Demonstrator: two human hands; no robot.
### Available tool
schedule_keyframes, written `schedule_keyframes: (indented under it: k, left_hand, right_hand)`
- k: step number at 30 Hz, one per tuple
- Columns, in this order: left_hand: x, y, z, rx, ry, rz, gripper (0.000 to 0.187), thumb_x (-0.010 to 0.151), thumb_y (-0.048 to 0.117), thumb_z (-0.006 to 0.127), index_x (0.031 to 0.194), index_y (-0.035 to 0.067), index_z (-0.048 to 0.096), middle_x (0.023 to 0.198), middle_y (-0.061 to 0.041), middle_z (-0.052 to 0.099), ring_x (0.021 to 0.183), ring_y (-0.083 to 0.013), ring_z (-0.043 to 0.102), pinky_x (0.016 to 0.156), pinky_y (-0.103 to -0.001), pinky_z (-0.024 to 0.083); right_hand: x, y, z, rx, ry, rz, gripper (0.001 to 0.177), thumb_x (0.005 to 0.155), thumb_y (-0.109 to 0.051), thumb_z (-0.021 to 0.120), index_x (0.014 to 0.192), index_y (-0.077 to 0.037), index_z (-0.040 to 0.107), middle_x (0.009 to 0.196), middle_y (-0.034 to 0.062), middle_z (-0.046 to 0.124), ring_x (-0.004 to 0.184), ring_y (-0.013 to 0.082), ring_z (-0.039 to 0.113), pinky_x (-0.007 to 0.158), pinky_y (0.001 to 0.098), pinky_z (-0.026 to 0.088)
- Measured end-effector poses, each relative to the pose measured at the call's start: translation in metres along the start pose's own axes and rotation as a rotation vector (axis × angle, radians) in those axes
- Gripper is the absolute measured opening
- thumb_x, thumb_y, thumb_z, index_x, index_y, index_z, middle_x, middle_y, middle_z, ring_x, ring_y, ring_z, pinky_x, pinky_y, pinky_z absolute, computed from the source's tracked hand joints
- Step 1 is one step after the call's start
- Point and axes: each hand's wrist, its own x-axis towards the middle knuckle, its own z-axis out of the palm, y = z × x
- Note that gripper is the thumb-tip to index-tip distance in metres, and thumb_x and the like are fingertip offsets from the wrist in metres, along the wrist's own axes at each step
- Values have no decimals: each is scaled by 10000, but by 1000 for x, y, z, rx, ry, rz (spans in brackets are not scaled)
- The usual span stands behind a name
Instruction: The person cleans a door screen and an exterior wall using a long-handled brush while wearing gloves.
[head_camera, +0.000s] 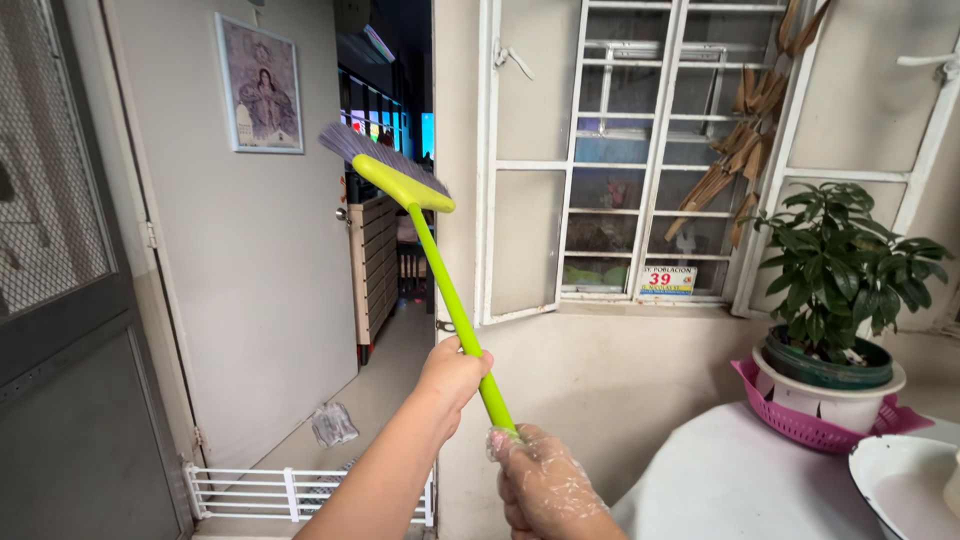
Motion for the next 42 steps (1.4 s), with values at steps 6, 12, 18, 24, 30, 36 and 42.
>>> schedule_keyframes:
  k: [6, 12, 18, 24, 30, 36, 42]
  left_hand:
    - [9, 0, 0, -70, -49, 71, 336, 898, 111, 670, 1221, 21, 638, 1047, -75, 697, 1006, -190, 634, 964, -334, 474]
    - [-2, 15, 24, -128, -139, 144, 324, 898, 79, 656, 1219, 44, 630, 965, -57, 681, 910, -173, 636, 880, -321, 499]
    - [-56, 42, 44, -118, -57, 206, 330, 911, 74, 654, 1240, 55, 643, 1042, -51, 665, 941, -165, 623, 859, -333, 502]
    - [-80, 73, 64, -242, -158, 277, 419, 928, 52, 571, 1340, 125, 586, 1135, -51, 674, 973, -172, 638, 892, -336, 514]
    - [-42, 43, 94, -212, -324, 159, 311, 964, 48, 527, 1264, 89, 600, 1122, -47, 658, 964, -185, 668, 900, -349, 527]
    - [30, -100, 123, -134, -241, -239, 192, 923, 33, 596, 1107, 12, 646, 905, -118, 682, 836, -262, 684, 710, -387, 570]
    - [1, -213, 115, -96, -155, -574, 203, 938, -15, 571, 1133, -5, 627, 933, -110, 678, 806, -255, 714, 699, -366, 587]
  right_hand:
    - [-9, -20, 9, 44, 1, 41, 389, 970, -323, 623, 1328, -193, 545, 607, 11, 426, 417, 109, 321, 366, 283, 226]
    - [-33, -34, 5, 75, 79, 41, 562, 994, -321, 607, 1531, -375, 454, 593, 13, 391, 407, 121, 294, 365, 297, 227]
    - [-57, -31, 0, 127, 106, 5, 543, 996, -342, 582, 1525, -373, 465, 542, 0, 308, 380, 112, 239, 342, 300, 220]
    - [-67, -35, -4, 113, 253, -125, 566, 976, -310, 602, 1525, -337, 469, 494, 5, 344, 341, 126, 266, 309, 319, 231]
    - [-62, -26, -21, 37, 419, -138, 627, 978, -306, 615, 1561, -375, 394, 486, 11, 373, 336, 149, 301, 313, 340, 261]
    - [-6, 63, -67, 51, 338, -33, 652, 962, -251, 672, 1570, -248, 436, 527, 24, 424, 386, 146, 411, 364, 327, 338]
    - [15, 137, -81, -417, 354, 220, 657, 931, -309, 711, 1540, -261, 472, 624, 55, 574, 523, 152, 548, 523, 326, 453]
